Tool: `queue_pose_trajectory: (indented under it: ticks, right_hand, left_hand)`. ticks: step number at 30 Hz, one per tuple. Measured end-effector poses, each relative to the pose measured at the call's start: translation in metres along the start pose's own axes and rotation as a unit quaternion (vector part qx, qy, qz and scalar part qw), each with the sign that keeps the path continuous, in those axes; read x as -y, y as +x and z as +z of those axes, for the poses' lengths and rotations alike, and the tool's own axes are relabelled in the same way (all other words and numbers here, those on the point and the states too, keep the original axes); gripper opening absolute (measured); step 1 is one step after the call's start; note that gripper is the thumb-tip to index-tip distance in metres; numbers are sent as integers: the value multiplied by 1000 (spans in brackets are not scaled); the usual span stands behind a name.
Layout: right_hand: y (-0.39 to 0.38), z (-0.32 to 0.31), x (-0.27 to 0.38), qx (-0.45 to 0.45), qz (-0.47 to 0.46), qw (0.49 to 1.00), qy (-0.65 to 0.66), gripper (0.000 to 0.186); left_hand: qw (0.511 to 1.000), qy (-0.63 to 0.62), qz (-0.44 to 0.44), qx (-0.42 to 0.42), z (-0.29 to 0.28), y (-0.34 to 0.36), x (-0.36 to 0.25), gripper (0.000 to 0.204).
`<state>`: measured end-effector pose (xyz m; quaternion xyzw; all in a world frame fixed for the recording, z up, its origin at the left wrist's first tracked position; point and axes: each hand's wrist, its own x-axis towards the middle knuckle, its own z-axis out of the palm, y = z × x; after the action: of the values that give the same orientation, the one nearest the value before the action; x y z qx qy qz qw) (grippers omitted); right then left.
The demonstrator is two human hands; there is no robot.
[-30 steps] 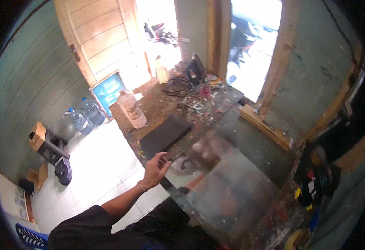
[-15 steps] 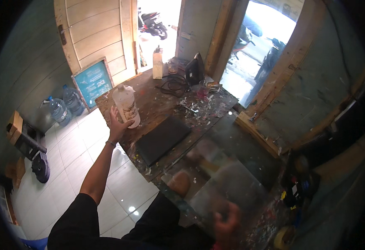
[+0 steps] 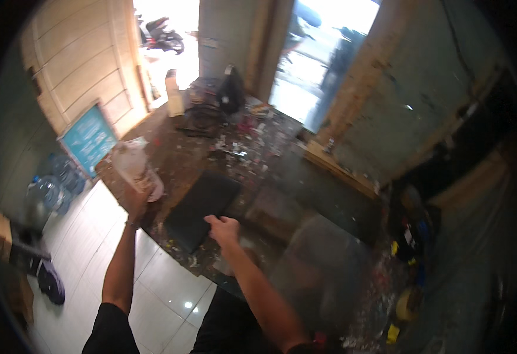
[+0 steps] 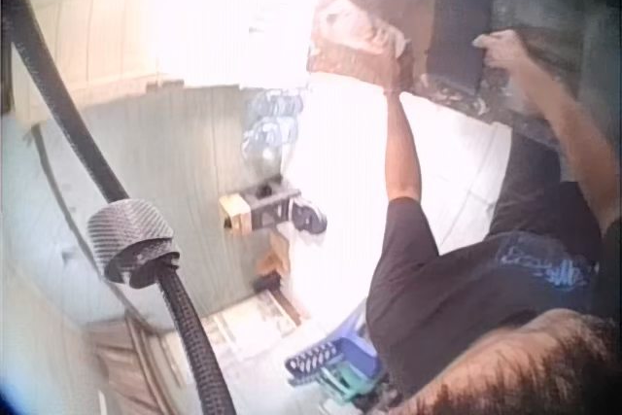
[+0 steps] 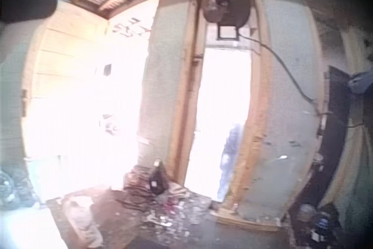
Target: The person wipes a glass surface with a cloth, then retrieves a screen printing frame and places it on the workbench. They secure the frame with clamps, smooth the mesh with a squeegee, and handle a roll of tape.
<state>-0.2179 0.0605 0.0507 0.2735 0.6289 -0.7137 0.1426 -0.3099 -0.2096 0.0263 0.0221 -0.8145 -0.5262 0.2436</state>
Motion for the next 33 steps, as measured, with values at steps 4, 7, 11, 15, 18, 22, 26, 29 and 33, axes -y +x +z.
queue_pose_trajectory:
  ticks: [4, 7, 11, 15, 18, 22, 26, 29, 33]
  right_hand:
    - [27, 14, -8, -61, -80, 983, -156, 30]
    - [25, 25, 11, -68, -97, 961, -252, 33]
    - [43, 29, 15, -82, -132, 950, -271, 35]
    - [58, -7, 21, 101, -161, 967, -170, 27]
    - [107, -61, 69, -109, -381, 896, -201, 24]
    - [205, -75, 157, -166, -323, 898, -247, 75]
    - [306, -78, 194, -304, -507, 735, -333, 104]
    - [291, -25, 211, -190, -385, 877, -215, 95]
    - [285, -34, 201, -190, -399, 869, -221, 74]
  left_hand:
    - [996, -82, 15, 30, 2, 10, 0, 52]
    - [989, -133, 24, 67, 1, 24, 16, 62]
    - [991, -109, 35, 74, -2, 41, 21, 64]
    - [989, -122, 18, 76, -8, 33, 20, 82]
    - [997, -39, 22, 60, 0, 1, 20, 102]
    - [967, 246, -16, 58, -13, -23, 25, 119]
    - [978, 193, -30, 73, 7, -18, 13, 124]
    - [967, 243, -55, 62, -14, -26, 22, 124]
    - [966, 229, -90, 74, -11, -32, 22, 120]
